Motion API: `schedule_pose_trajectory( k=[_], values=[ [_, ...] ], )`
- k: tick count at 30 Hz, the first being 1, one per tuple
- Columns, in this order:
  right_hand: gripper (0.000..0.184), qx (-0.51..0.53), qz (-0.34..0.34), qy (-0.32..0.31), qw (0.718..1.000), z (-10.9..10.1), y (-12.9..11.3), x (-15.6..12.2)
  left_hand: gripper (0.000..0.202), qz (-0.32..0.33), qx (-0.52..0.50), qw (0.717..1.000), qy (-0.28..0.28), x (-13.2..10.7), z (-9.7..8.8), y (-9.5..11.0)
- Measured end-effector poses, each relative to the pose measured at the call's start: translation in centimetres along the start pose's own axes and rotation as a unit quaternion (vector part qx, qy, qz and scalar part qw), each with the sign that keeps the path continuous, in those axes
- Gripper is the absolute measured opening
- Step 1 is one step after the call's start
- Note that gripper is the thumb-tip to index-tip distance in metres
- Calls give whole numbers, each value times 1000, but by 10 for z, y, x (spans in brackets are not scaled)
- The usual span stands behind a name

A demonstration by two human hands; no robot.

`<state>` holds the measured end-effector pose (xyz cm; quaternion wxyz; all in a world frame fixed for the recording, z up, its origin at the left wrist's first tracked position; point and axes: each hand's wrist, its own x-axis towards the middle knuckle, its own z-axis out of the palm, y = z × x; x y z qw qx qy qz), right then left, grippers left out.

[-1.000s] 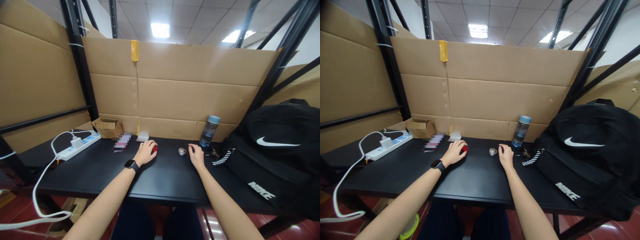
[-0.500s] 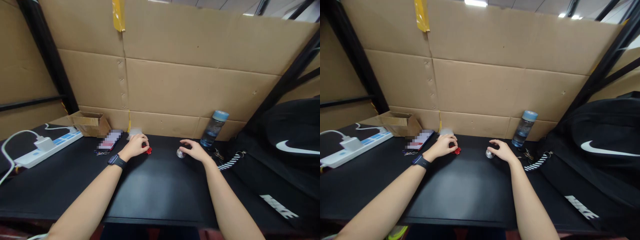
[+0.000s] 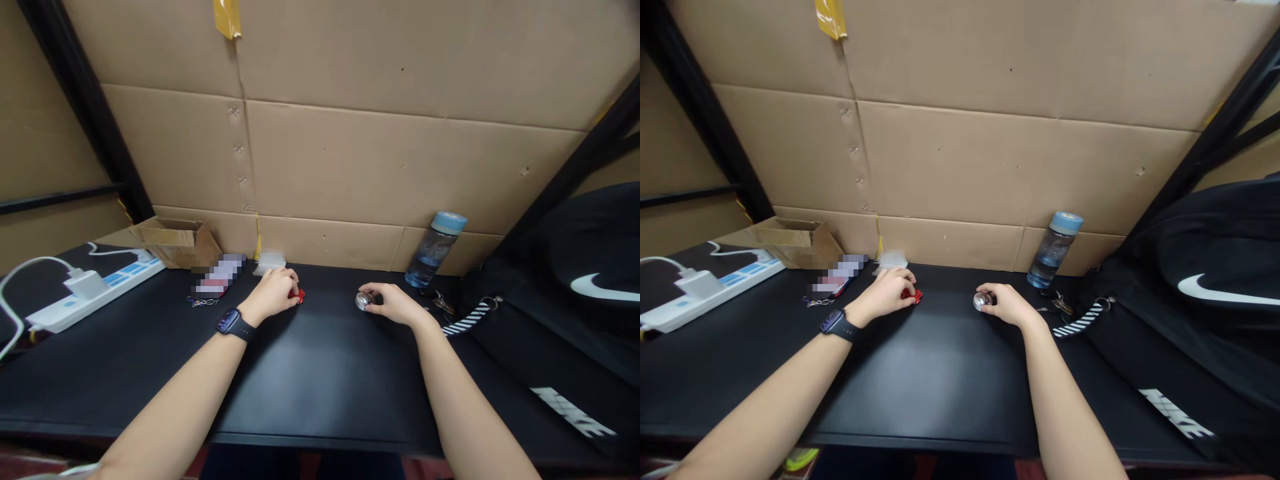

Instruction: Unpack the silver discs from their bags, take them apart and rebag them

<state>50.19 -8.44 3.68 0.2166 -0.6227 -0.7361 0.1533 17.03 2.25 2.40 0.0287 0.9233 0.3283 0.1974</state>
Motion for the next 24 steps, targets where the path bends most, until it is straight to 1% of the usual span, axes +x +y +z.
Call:
schedule_pose_trajectory(
  k=[4, 7, 10, 13, 16, 19, 22, 24],
  values=[
    [42, 12, -4, -3, 1000, 0, 0, -1, 16, -10, 6, 1000, 1, 0, 1, -2],
    [40, 12, -15, 4, 1000, -1, -1, -2, 16, -6, 14, 1000, -4, 1, 3, -2],
    [38, 15, -23, 31, 999, -2, -2, -2, 16, -5, 20, 1000, 11, 1, 2, 1],
    [40, 25, -30, 79, 996, -1, -4, -1, 17, -3, 12, 999, 29, 1, -2, 4],
    [39, 36, -39, 123, 991, 2, -8, 1, 16, -13, -27, 999, 42, 0, -8, 7],
    [36, 63, -50, 144, 986, 8, -16, 4, 14, -33, -90, 994, 56, 0, -11, 11],
    [36, 106, -65, 156, 980, 16, -27, 5, 13, -28, -172, 982, 68, 1, -8, 17],
    [39, 131, -82, 159, 975, 23, -34, 6, 20, -19, -211, 973, 87, 2, -4, 21]
  ],
)
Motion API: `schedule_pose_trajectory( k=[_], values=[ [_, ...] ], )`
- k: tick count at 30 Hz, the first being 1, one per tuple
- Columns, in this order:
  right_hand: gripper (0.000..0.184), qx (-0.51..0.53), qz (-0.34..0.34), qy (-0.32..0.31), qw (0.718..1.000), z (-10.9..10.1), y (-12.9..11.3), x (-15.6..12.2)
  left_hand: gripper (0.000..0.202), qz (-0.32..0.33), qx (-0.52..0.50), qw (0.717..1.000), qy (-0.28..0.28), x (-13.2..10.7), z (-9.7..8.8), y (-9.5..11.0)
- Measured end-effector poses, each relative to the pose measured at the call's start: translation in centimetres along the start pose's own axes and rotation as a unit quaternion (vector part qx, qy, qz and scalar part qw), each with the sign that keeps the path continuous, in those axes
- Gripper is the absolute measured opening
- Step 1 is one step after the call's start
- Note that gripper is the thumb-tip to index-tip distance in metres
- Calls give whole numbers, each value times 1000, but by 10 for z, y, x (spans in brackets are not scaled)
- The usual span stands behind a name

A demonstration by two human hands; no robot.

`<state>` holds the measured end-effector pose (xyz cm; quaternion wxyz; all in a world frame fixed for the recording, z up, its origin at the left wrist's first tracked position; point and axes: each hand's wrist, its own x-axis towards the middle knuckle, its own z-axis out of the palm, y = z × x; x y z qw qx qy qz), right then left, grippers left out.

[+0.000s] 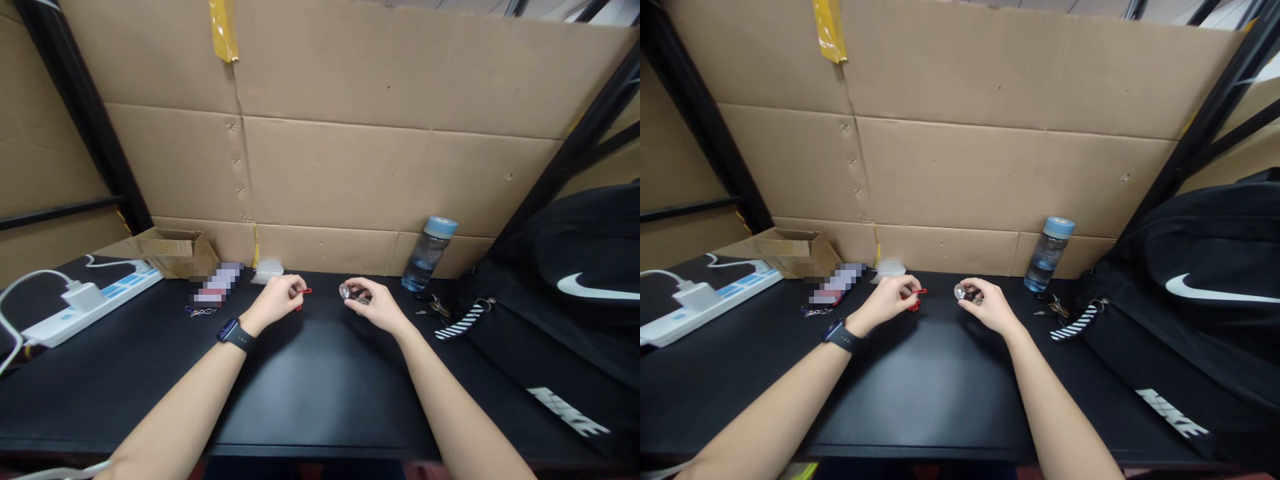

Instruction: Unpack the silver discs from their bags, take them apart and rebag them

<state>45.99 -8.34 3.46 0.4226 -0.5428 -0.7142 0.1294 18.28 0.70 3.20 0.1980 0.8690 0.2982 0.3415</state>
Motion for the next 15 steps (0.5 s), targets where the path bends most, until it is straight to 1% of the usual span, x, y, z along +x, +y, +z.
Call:
schedule_pose_trajectory(
  k=[3, 7, 9, 12, 15],
  values=[
    [43, 38, -17, 2, 999, 13, -6, -2, 24, 24, -22, 999, 25, 1, 7, 6],
    [44, 112, -13, 4, 994, 27, -14, -4, 18, 38, -39, 997, 49, 1, 12, 16],
    [44, 143, -9, -2, 990, 31, -17, -5, 16, 31, -56, 997, 45, 0, 14, 20],
    [45, 177, 2, -7, 984, 35, -20, -5, 18, 6, -83, 996, 29, -1, 17, 23],
    [47, 223, 21, -6, 974, 37, -21, -5, 18, -23, -142, 989, 22, -2, 21, 23]
  ],
)
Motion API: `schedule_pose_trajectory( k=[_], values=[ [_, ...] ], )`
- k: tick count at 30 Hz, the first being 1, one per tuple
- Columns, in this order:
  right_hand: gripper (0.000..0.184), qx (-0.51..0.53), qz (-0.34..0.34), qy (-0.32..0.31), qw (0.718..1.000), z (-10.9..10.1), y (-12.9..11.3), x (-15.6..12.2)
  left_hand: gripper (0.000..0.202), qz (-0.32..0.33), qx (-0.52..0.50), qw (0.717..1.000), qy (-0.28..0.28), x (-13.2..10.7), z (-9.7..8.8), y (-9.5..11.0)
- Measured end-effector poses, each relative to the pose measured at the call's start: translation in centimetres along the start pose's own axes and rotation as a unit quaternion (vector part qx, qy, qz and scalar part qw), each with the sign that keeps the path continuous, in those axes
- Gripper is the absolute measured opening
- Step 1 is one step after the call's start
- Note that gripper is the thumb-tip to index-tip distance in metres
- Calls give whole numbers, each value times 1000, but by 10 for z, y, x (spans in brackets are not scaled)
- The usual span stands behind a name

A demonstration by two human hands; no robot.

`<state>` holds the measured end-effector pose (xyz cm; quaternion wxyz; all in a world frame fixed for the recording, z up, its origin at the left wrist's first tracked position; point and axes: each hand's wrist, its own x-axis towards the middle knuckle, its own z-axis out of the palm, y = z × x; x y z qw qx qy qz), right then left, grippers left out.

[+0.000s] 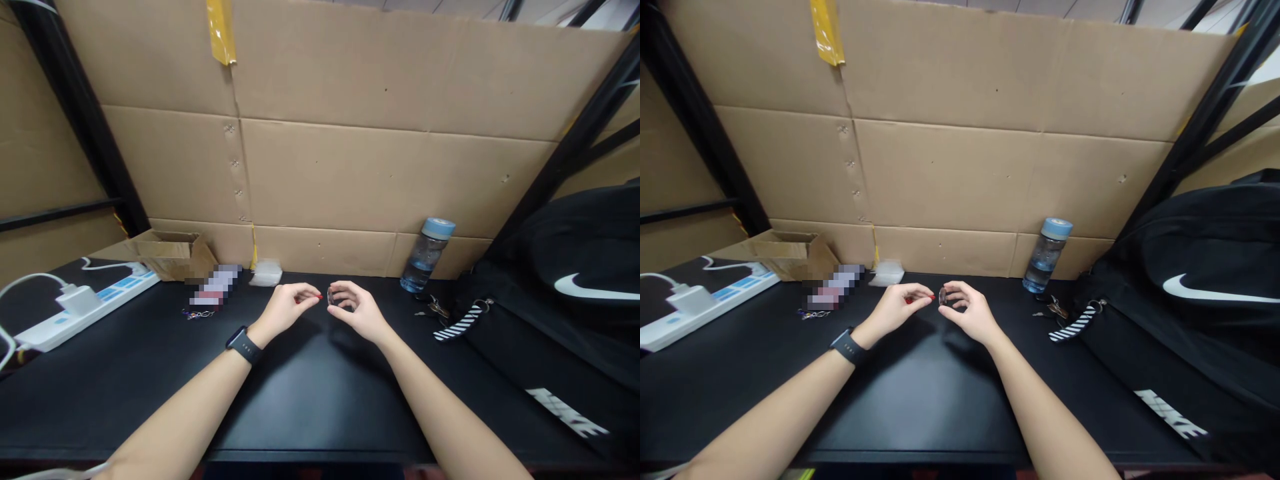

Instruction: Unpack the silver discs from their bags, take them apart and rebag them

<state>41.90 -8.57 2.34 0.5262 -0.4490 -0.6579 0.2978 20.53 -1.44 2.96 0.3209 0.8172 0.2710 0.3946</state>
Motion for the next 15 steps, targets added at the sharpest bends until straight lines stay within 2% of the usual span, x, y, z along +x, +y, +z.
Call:
schedule_pose_trajectory(
  k=[3, 15],
  values=[
    [50, 56, 14, -2, 998, 2, -2, 0, 19, -13, -47, 999, 11, 0, 3, 0],
    [56, 171, 34, -19, 985, 8, -7, -4, 20, 0, -45, 999, 21, -4, 8, 10]
  ],
)
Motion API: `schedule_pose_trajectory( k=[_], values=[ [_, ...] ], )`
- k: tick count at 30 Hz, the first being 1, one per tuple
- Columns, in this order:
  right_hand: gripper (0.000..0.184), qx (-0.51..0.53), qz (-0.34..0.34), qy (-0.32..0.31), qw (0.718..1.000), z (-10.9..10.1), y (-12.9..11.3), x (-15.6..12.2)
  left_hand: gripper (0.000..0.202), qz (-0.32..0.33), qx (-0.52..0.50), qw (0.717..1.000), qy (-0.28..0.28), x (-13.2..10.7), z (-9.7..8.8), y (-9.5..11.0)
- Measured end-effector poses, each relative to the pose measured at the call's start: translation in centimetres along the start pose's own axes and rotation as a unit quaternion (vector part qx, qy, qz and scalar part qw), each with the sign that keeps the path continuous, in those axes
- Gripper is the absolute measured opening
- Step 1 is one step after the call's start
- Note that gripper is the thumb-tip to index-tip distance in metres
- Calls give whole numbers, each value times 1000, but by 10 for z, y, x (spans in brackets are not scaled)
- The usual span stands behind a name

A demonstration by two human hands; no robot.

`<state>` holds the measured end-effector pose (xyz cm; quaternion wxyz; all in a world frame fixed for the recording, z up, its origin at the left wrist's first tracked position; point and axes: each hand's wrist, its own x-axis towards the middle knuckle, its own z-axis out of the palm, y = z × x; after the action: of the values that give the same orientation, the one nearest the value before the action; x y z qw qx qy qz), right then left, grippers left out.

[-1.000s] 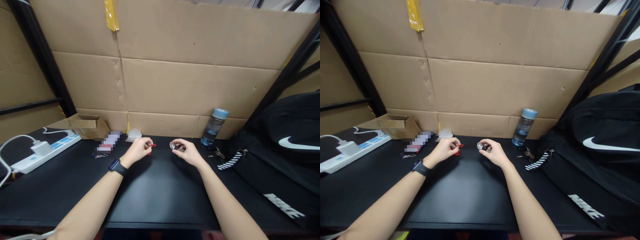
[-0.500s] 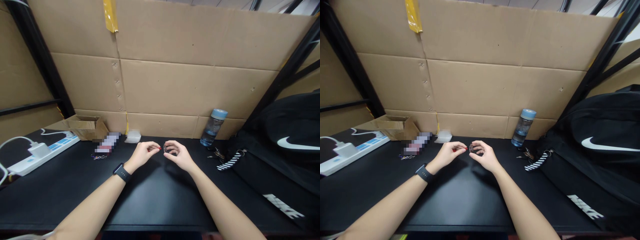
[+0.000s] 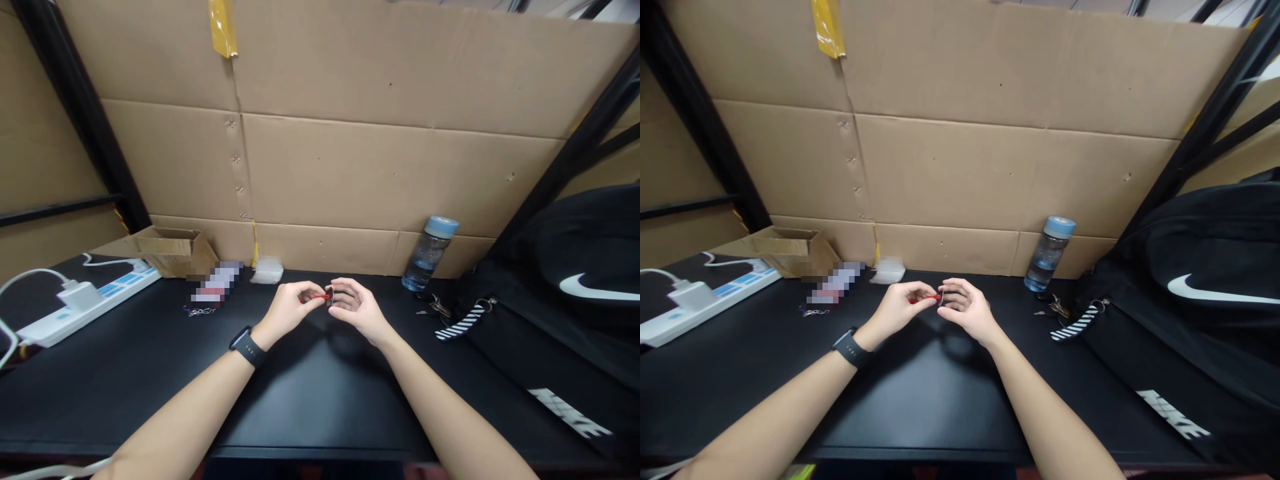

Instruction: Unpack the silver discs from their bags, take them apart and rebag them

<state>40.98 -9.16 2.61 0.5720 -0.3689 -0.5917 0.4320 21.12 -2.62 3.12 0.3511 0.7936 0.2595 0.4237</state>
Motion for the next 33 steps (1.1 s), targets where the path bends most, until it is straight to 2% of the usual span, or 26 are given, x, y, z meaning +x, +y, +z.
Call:
schedule_pose_trajectory(
  k=[3, 7, 14, 19, 24, 29, 33],
  values=[
    [58, 21, 4, -12, 1000, 1, -1, -1, 16, 26, 35, 999, 11, 0, 0, 3],
    [62, 37, 9, -16, 999, 2, -3, -3, 13, 95, 99, 991, 7, 0, -2, 9],
    [63, -16, 12, -5, 1000, 2, 0, -1, 15, 170, 205, 964, 26, -2, -2, 13],
    [61, -60, 6, 12, 998, 3, 6, 1, 12, 170, 257, 951, 21, -4, -1, 16],
    [53, -59, 8, 29, 998, 5, 7, 1, 11, 164, 261, 951, 23, -5, 1, 15],
    [27, -74, 17, -14, 997, 3, 4, 3, 10, 165, 254, 952, 43, -1, -2, 13],
    [24, -157, -18, -17, 987, 1, 4, 3, 10, 162, 245, 955, 42, -1, -1, 12]
  ],
)
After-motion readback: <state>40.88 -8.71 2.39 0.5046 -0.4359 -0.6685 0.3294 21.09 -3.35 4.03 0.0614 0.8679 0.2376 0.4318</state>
